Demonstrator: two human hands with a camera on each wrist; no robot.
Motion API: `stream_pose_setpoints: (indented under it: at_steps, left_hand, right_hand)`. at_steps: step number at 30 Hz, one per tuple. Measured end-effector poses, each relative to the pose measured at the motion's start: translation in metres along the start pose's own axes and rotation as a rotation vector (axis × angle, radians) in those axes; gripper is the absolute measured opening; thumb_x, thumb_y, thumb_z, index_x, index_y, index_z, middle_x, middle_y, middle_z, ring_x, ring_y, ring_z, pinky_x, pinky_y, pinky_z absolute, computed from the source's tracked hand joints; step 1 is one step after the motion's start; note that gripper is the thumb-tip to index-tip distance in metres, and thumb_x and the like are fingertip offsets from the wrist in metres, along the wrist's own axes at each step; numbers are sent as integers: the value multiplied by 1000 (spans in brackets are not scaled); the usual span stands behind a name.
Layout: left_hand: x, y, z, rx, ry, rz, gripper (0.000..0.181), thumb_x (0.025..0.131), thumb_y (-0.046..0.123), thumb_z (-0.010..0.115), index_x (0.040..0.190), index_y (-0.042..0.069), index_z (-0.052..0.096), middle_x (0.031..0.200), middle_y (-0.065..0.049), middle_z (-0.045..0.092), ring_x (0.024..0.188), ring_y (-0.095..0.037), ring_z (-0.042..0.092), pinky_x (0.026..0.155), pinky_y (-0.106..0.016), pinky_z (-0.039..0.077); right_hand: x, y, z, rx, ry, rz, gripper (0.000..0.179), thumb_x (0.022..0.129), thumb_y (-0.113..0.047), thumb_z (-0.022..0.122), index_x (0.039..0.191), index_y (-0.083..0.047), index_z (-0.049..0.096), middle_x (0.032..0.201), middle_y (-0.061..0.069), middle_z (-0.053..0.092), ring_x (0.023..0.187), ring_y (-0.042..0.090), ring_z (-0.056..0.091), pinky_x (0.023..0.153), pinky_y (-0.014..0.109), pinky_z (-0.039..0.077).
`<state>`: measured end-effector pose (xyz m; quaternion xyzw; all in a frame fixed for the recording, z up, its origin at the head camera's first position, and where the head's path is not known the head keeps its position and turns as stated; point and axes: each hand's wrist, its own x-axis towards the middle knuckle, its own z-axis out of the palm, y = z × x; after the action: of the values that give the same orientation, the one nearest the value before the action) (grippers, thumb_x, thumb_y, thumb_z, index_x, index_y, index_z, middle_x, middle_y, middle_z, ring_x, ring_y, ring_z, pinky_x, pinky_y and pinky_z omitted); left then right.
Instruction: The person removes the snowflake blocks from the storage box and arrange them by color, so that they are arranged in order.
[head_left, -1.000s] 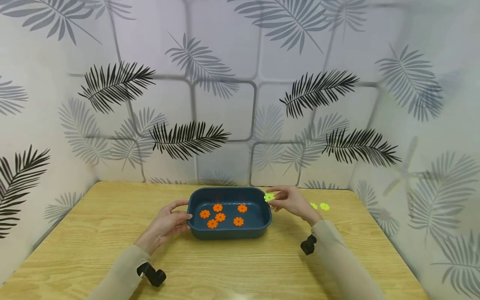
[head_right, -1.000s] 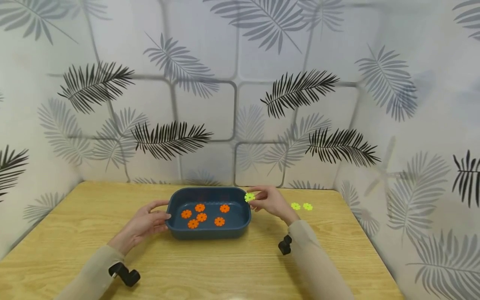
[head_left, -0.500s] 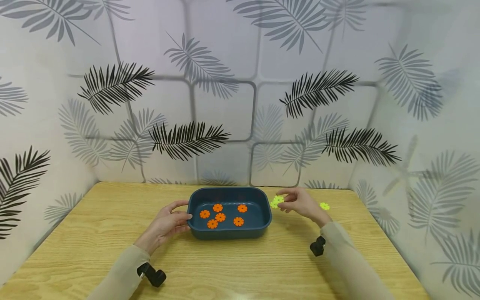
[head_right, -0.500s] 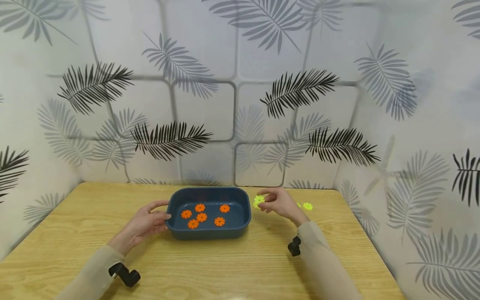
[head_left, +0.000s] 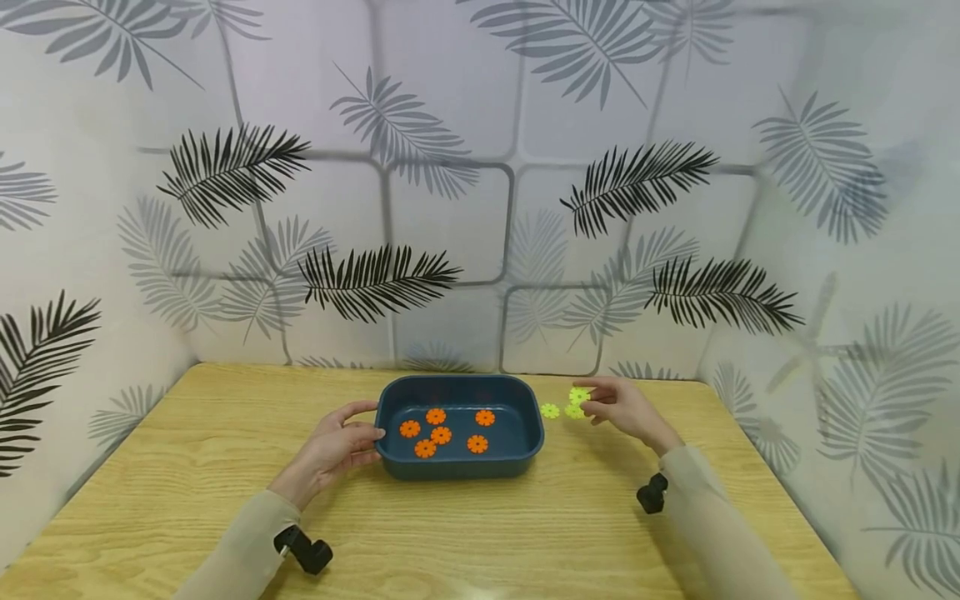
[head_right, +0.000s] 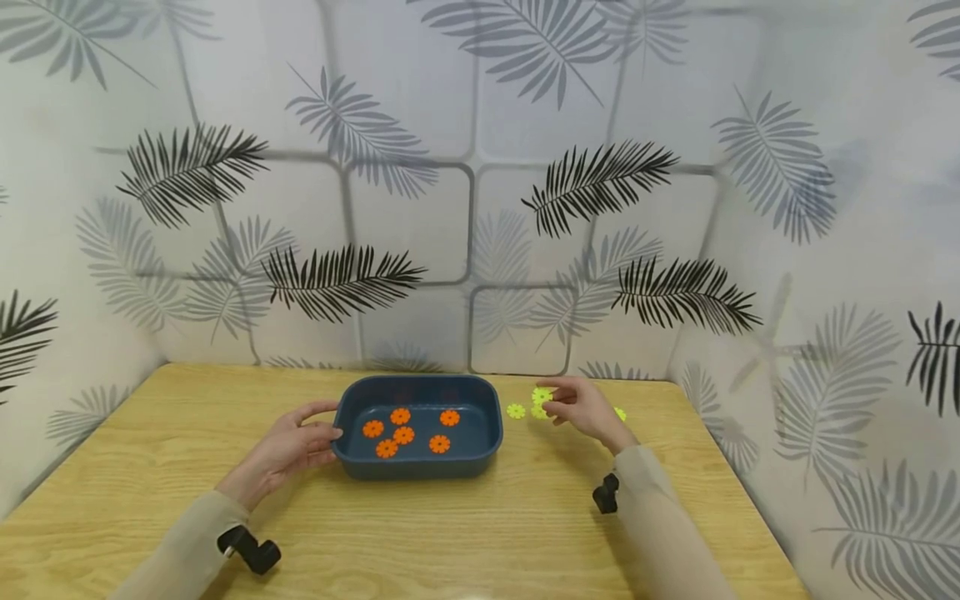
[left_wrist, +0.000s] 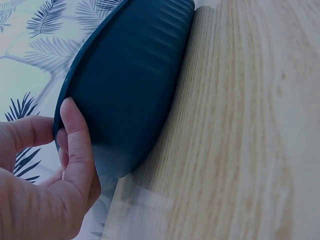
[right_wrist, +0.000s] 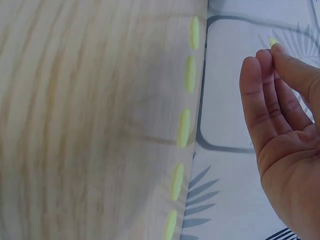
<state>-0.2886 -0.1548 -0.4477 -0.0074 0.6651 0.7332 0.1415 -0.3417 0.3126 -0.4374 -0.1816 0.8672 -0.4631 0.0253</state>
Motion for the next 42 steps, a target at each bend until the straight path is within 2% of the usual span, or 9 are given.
stream_pose_setpoints:
  at_steps: [4, 11, 17, 24, 32, 36, 42]
  left_hand:
    - [0, 1, 1, 3, 5, -3, 64, 92, 4, 64, 149, 8, 35, 105, -13, 63, 79, -18, 68, 71, -28, 60]
    - [1, 3, 1, 3, -12, 10, 63, 94, 3, 62, 150, 6, 33, 104, -13, 64, 79, -18, 68, 68, -26, 59]
    - [0, 2, 1, -1, -8, 8, 63, 93, 3, 62, 149, 6, 34, 104, -12, 64, 80, -18, 68, 68, -26, 59]
    - [1, 0, -2, 22, 25, 9, 59, 94, 2, 61, 148, 7, 38, 102, -11, 64, 80, -19, 67, 69, -27, 59]
    - [2, 0, -7, 34, 7, 15, 61, 94, 3, 61, 149, 5, 36, 101, -11, 64, 81, -19, 68, 70, -28, 59]
    - [1, 0, -9, 27, 8, 11, 62, 93, 2, 62, 149, 4, 36, 100, -11, 64, 80, -18, 68, 70, -28, 59]
    - [-1, 3, -8, 39, 5, 10, 62, 93, 3, 62, 149, 5, 35, 101, -12, 64, 80, -18, 67, 70, -28, 59]
  right_hand:
    - [-2, 9, -6, -1, 25, 5, 45, 93, -5, 66, 135, 3, 55, 101, 29, 66, 87, 42, 68, 72, 38, 61]
    - [-9, 15, -17, 0, 70, 58, 47, 91, -9, 69, 134, 4, 55, 98, 19, 67, 89, 39, 68, 75, 41, 60]
    - [-16, 20, -27, 0, 83, 69, 48, 92, -8, 67, 136, 5, 54, 100, 24, 67, 91, 37, 67, 77, 43, 60]
    - [-25, 32, -38, 1, 102, 86, 49, 94, -10, 66, 137, 6, 52, 103, 27, 65, 93, 35, 67, 77, 42, 60]
    - [-35, 45, -56, -38, 145, 111, 48, 94, -14, 66, 138, 1, 53, 103, 27, 64, 93, 34, 67, 76, 41, 60]
    - [-41, 52, -65, -47, 152, 117, 49, 95, -14, 65, 139, 2, 51, 106, 29, 63, 93, 31, 68, 77, 41, 60]
    - [-51, 67, -85, -57, 196, 131, 50, 96, -14, 64, 139, 6, 49, 102, 24, 64, 90, 22, 70, 75, 38, 60]
